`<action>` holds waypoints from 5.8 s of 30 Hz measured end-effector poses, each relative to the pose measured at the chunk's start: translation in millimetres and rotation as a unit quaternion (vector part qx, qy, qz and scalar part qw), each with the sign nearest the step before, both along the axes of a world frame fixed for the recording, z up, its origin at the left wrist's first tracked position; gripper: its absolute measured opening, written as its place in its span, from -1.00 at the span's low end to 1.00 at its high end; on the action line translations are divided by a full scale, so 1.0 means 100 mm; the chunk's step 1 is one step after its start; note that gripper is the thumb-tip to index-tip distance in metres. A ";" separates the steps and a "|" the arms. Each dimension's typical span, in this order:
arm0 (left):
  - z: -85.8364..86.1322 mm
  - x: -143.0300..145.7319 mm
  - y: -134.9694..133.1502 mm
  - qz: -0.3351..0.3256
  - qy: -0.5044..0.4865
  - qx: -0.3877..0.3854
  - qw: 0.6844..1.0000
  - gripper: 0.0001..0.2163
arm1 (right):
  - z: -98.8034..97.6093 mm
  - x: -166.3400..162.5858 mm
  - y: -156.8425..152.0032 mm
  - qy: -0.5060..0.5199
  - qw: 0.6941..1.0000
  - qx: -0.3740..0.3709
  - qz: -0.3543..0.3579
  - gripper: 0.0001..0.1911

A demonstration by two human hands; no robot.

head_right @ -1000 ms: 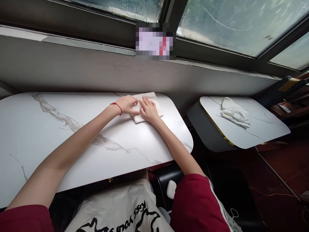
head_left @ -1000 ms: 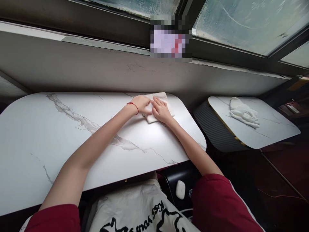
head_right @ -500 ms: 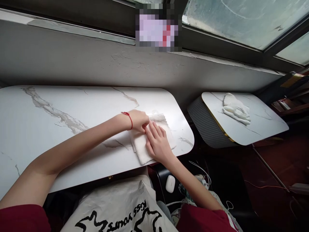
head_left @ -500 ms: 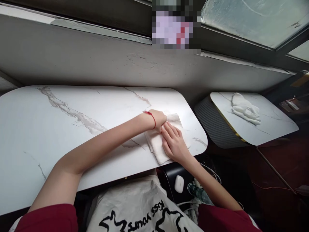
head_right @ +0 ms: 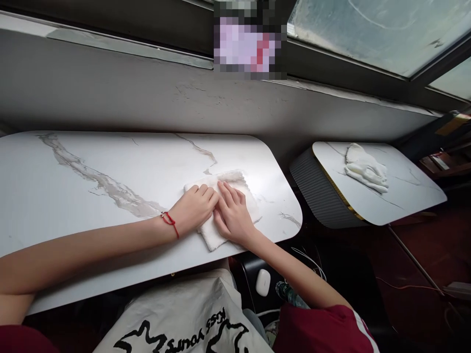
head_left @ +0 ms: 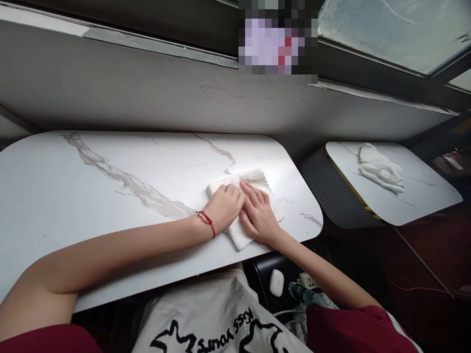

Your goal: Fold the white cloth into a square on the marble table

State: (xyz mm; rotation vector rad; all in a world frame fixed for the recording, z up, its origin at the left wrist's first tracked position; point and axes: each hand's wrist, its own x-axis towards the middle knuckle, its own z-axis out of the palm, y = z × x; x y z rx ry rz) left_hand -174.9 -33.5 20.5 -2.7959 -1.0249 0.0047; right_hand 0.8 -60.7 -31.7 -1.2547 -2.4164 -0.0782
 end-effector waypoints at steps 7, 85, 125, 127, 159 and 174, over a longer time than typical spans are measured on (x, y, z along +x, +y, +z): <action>0.01 -0.22 0.39 0.121 -0.010 -0.023 0.992 -0.75 | -0.02 -0.37 0.63 -0.020 0.999 0.003 0.038 -0.48; -0.22 -1.22 -1.45 0.326 -0.137 0.008 0.935 -0.46 | 0.40 -1.57 -0.72 -0.293 0.915 0.156 0.231 -0.44; -0.06 -2.36 0.15 0.444 -0.035 -0.111 0.888 -0.37 | 0.13 -2.44 0.98 -0.072 0.959 -0.022 0.274 -0.43; -0.10 -2.42 0.29 0.448 -0.052 -0.092 0.888 -0.38 | 0.13 -2.53 1.13 -0.073 0.963 -0.029 0.257 -0.43; -0.15 -2.54 -0.13 0.477 -0.041 -0.014 0.878 -0.43 | 0.31 -2.72 0.76 -0.122 0.952 0.014 0.280 -0.46; -0.42 -2.62 -1.61 0.509 -0.097 0.100 0.850 -0.36 | 0.24 -2.51 -0.04 -0.075 0.858 0.114 0.495 -0.51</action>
